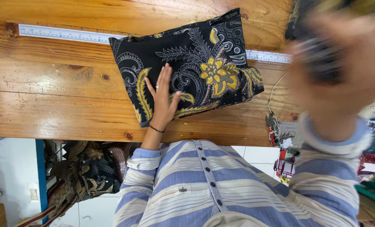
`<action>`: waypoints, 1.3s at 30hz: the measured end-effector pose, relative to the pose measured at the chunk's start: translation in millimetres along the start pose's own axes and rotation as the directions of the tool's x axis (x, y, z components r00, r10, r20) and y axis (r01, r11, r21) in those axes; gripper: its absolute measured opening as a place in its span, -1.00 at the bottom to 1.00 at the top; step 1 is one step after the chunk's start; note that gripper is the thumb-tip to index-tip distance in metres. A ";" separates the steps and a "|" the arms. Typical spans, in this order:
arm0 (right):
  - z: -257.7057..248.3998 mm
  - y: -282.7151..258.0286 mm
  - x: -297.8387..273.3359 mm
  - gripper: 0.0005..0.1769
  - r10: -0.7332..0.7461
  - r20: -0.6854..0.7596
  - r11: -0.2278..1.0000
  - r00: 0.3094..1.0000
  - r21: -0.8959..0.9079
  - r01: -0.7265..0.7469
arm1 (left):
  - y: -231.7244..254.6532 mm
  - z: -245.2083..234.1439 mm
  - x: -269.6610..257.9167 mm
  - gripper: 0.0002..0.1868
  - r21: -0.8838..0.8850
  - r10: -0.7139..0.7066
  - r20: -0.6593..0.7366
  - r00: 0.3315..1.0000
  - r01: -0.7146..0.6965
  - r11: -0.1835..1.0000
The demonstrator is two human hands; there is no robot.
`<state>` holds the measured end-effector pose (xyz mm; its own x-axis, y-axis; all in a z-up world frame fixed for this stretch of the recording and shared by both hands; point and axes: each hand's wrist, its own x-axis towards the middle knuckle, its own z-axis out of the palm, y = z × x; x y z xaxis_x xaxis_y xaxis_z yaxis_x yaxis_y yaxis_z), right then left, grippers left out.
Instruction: The person folds a piece of black fabric with yellow floral patterns on a wooden table, aligning edges and smoothing the surface. The person stacks the folded fabric with other similar pieces on the table.
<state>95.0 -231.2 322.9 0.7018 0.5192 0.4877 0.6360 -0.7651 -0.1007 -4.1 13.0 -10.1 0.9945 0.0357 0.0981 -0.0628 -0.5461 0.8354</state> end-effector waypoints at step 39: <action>173.8 19.7 -172.7 -0.56 0.156 -0.194 0.909 0.969 0.411 -0.063 | 106.5 35.7 5.6 -0.28 -0.915 -0.034 0.393 0.919 0.395 0.077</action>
<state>42.1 -269.8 86.0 0.7163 0.3098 0.6253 0.6657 -0.5720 -0.4791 -2.3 -74.8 60.1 0.9487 -0.2777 -0.1514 0.3116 0.7381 0.5985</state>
